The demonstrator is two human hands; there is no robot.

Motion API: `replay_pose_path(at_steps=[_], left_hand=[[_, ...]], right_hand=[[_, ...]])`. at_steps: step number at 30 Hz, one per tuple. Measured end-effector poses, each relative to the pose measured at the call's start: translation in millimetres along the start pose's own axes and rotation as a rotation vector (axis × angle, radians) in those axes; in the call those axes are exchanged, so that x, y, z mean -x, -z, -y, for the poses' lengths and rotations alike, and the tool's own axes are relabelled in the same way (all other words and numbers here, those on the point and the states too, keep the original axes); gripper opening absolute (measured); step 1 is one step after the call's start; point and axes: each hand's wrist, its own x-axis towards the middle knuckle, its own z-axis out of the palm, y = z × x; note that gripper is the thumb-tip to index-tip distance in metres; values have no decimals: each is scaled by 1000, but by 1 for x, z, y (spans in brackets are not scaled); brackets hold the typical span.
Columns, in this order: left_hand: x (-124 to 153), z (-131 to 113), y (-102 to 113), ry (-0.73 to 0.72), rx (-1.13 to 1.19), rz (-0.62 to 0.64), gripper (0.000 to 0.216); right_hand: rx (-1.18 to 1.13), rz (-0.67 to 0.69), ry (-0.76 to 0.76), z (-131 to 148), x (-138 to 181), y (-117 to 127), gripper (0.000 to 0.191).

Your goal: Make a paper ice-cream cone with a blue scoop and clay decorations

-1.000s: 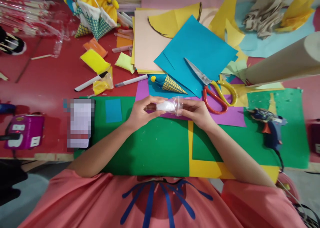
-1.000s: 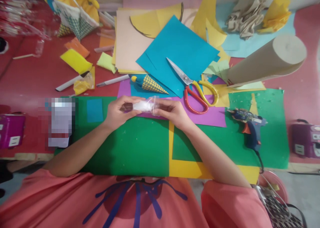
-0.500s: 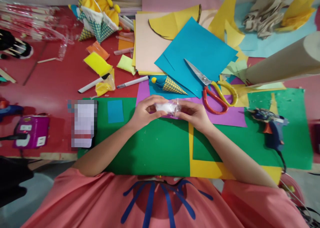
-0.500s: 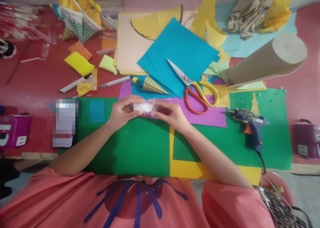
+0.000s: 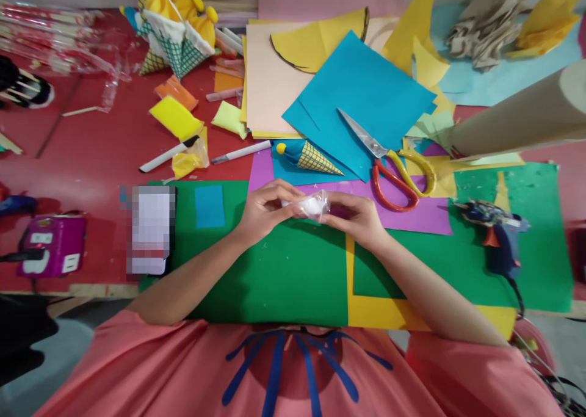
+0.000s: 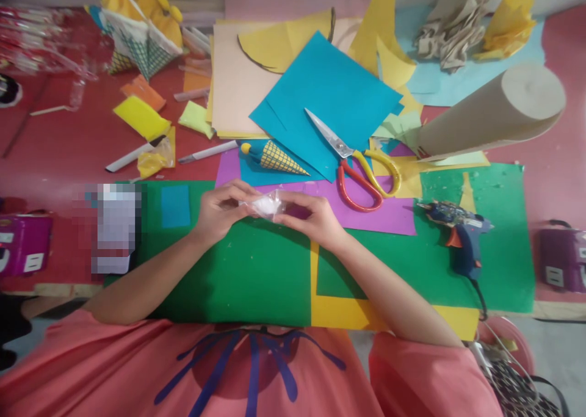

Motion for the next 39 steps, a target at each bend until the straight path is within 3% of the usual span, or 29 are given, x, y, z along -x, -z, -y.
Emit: replay_pose_path(at_steps=[5, 8, 13, 22, 25, 30, 36, 39], left_hand=[[1, 1, -1, 211, 154, 77, 37], [0, 1, 0, 286, 129, 138, 48], [-3, 0, 3, 322, -33, 81, 41], [-2, -1, -1, 386, -37, 47, 35], [-1, 0, -1, 329, -43, 77, 37], [3, 3, 0, 95, -29, 100, 55], [9, 2, 2, 79, -226, 95, 38], [9, 2, 3, -40, -249, 99, 29]], right_hand=[[38, 34, 13, 2, 0, 2, 42], [132, 68, 68, 4, -1, 2, 38], [223, 64, 120, 5, 0, 2, 33], [218, 68, 104, 5, 1, -1, 36], [223, 52, 96, 4, 0, -1, 37], [181, -35, 91, 1, -1, 2, 38], [148, 6, 78, 3, 0, 0, 38], [149, 10, 117, 3, 1, -2, 37]])
